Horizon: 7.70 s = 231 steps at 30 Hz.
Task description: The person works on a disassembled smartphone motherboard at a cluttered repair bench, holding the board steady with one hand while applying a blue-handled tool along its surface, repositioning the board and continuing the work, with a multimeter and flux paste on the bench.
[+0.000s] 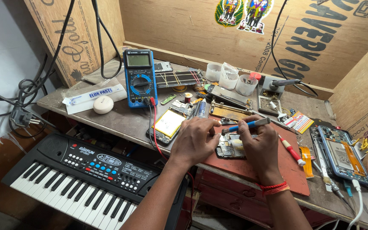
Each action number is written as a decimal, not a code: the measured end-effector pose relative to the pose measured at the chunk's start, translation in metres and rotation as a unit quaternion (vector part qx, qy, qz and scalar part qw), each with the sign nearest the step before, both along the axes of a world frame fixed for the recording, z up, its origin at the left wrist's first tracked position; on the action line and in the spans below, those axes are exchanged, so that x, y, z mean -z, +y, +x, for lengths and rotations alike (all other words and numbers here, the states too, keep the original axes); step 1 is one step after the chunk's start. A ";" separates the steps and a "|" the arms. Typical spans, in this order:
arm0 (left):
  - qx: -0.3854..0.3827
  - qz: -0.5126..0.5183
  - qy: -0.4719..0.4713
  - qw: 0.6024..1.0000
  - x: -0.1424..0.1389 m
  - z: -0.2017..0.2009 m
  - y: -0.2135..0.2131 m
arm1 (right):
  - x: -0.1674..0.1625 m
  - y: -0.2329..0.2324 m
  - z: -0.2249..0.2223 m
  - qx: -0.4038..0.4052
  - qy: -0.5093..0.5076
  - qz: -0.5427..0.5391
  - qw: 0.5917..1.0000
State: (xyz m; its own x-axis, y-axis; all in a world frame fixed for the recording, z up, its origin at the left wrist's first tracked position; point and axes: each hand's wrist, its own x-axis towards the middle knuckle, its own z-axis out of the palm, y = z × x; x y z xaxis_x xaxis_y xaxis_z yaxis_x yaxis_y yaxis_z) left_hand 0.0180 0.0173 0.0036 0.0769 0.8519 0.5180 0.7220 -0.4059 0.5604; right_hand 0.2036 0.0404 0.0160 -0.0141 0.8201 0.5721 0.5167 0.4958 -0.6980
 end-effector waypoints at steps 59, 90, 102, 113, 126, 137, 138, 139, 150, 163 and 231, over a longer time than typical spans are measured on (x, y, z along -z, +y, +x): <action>-0.002 0.035 -0.012 0.999 0.001 -0.002 -0.002 | 0.006 0.000 0.005 -0.137 0.074 0.027 0.987; 0.000 -0.015 0.009 1.000 -0.003 0.000 -0.003 | 0.014 0.007 0.008 -0.079 0.098 -0.048 0.991; 0.011 0.026 -0.009 1.000 -0.001 -0.003 -0.004 | 0.012 0.001 0.005 -0.067 0.108 -0.031 0.991; 0.011 0.050 -0.007 0.999 0.000 -0.002 -0.003 | 0.011 0.001 0.007 -0.027 0.105 0.046 0.993; 0.005 0.034 -0.001 0.999 -0.001 -0.001 -0.002 | 0.008 0.001 0.004 -0.021 0.075 0.066 0.995; 0.017 0.067 -0.007 0.998 0.002 -0.001 -0.001 | 0.007 0.001 0.003 -0.004 0.078 0.057 0.995; 0.017 0.068 -0.006 0.998 0.003 -0.002 -0.001 | 0.008 0.000 0.002 -0.004 0.068 0.060 0.996; 0.018 0.065 -0.004 0.998 0.002 -0.002 -0.001 | 0.007 0.001 0.003 -0.003 0.068 0.054 0.996; 0.025 0.050 0.016 0.998 0.002 -0.002 -0.002 | 0.017 0.011 0.008 -0.080 0.161 0.036 0.983; 0.027 0.060 0.024 0.998 0.001 -0.002 0.000 | 0.003 -0.003 -0.003 -0.029 -0.026 0.202 0.979; 0.064 0.053 0.052 0.995 0.003 -0.004 -0.002 | 0.015 0.031 0.052 -0.274 0.133 -0.111 0.946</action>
State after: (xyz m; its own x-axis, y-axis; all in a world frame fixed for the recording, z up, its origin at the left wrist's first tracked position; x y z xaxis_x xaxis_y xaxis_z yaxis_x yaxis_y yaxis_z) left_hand 0.0135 0.0149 0.0004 0.2397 0.7720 0.5887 0.7122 -0.5519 0.4338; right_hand 0.2560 0.0715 0.0014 -0.3509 0.8317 0.4303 0.0166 0.4650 -0.8852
